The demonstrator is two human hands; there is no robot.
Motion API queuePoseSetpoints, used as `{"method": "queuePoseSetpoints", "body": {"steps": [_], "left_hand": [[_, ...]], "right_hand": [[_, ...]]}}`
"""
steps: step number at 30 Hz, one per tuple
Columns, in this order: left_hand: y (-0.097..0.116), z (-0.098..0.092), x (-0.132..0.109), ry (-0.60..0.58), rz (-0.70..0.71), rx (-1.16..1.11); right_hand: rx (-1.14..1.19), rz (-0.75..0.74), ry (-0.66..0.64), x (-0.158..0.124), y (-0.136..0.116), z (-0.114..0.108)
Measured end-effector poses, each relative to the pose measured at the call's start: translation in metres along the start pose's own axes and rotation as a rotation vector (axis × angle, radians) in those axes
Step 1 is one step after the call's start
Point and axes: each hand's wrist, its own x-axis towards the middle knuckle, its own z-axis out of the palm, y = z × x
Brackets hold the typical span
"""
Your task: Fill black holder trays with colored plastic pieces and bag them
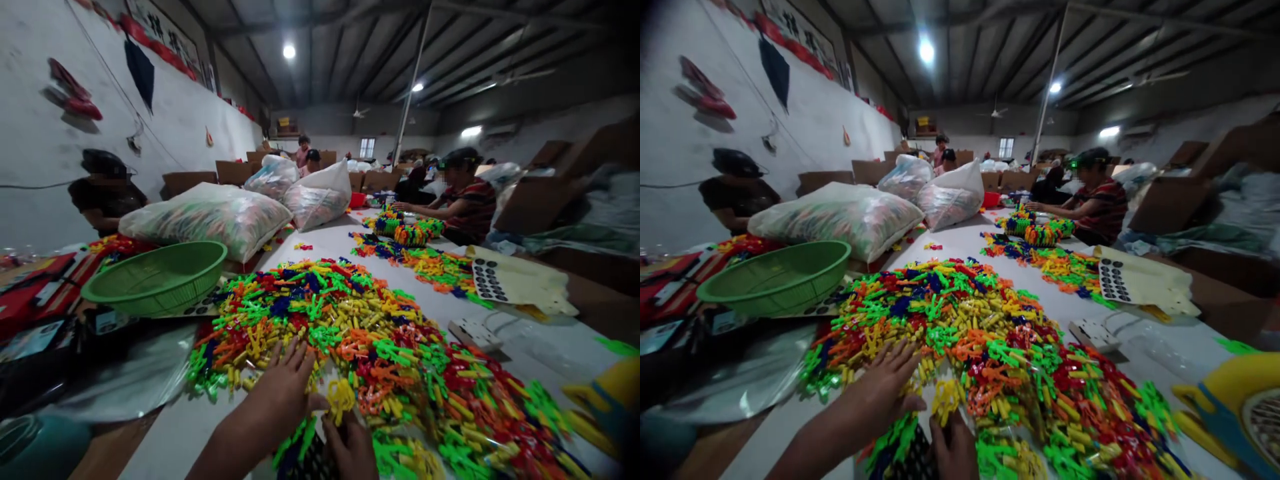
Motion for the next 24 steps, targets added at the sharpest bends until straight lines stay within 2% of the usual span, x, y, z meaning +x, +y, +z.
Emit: {"method": "queuePoseSetpoints", "body": {"steps": [2, 5, 7, 11, 15, 19, 24], "left_hand": [[-0.004, 0.029, -0.016, 0.018, -0.006, -0.018], [0.0, 0.049, -0.033, 0.119, -0.018, -0.035], [0.005, 0.05, -0.036, 0.153, -0.06, -0.063], [0.008, 0.041, -0.027, 0.105, -0.093, -0.103], [0.01, 0.035, -0.017, 0.129, -0.007, -0.073], [0.015, 0.043, -0.01, 0.148, 0.056, -0.076], [0.015, 0.048, -0.008, 0.215, -0.017, -0.083]], "right_hand": [[0.071, -0.033, 0.008, 0.004, 0.003, 0.002], [0.144, -0.005, -0.026, 0.004, 0.003, -0.002], [0.19, 0.047, -0.052, 0.003, 0.003, -0.005], [0.34, 0.132, -0.088, 0.004, 0.007, -0.008], [0.454, 0.172, -0.087, 0.008, 0.01, -0.006], [0.615, 0.15, -0.027, 0.006, 0.007, -0.007], [0.536, 0.147, -0.093, -0.001, -0.008, -0.022]]}}
